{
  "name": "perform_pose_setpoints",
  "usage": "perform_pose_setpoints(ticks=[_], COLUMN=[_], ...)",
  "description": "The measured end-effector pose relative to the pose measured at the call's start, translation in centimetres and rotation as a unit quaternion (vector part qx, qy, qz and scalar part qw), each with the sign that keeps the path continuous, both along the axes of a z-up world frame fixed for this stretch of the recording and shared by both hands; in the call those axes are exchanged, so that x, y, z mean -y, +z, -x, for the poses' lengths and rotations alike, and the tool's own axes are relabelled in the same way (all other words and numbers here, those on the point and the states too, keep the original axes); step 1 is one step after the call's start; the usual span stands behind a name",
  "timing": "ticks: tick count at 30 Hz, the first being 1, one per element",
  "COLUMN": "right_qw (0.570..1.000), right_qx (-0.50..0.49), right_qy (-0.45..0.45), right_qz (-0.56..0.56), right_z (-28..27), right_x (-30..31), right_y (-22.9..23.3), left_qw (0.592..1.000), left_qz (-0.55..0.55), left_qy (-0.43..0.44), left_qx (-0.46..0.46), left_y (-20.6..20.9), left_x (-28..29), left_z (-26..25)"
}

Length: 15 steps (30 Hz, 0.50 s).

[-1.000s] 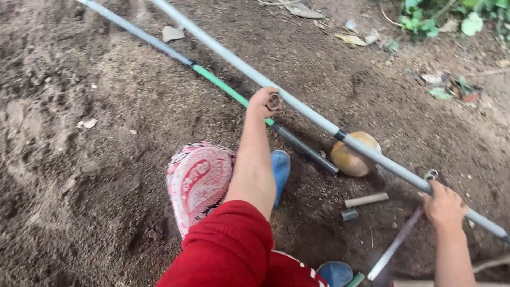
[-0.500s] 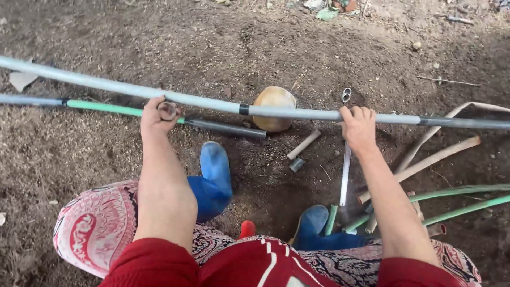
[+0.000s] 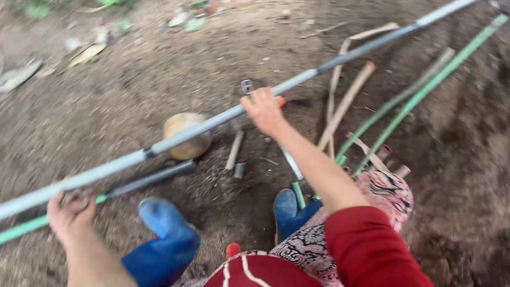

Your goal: The person sits on the ground and wraps black tape around a joint connecting two metal pipes. They then pick up a wooden stick, place it alongside the pipes, and use a hand saw to cut the stick.

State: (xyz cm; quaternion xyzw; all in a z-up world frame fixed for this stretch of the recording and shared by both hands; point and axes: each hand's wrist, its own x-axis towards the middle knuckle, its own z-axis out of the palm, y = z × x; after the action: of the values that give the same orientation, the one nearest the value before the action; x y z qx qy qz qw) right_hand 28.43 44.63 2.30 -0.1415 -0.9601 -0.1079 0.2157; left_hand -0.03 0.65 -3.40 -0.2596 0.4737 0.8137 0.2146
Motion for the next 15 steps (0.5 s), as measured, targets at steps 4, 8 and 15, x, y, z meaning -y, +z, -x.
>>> perform_pose_setpoints(ticks=[4,8,15], right_qw=[0.980,0.853,0.298], right_qx=[-0.029,0.002,-0.452], right_qy=[-0.092,-0.352,-0.329], right_qz=[0.172,0.386,0.773], right_z=[0.6,1.5,-1.0], right_x=[0.8,0.1,-5.5], right_y=[-3.1,0.0,-2.4], left_qw=[0.991,0.996,0.982], left_qz=[0.025,-0.004,-0.008], left_qy=[0.105,0.049,0.046], left_qx=[0.082,0.073,0.182], left_y=[2.8,-3.2,-5.5], left_x=[-1.4,2.5,3.8], left_z=[-1.7,1.7,3.9])
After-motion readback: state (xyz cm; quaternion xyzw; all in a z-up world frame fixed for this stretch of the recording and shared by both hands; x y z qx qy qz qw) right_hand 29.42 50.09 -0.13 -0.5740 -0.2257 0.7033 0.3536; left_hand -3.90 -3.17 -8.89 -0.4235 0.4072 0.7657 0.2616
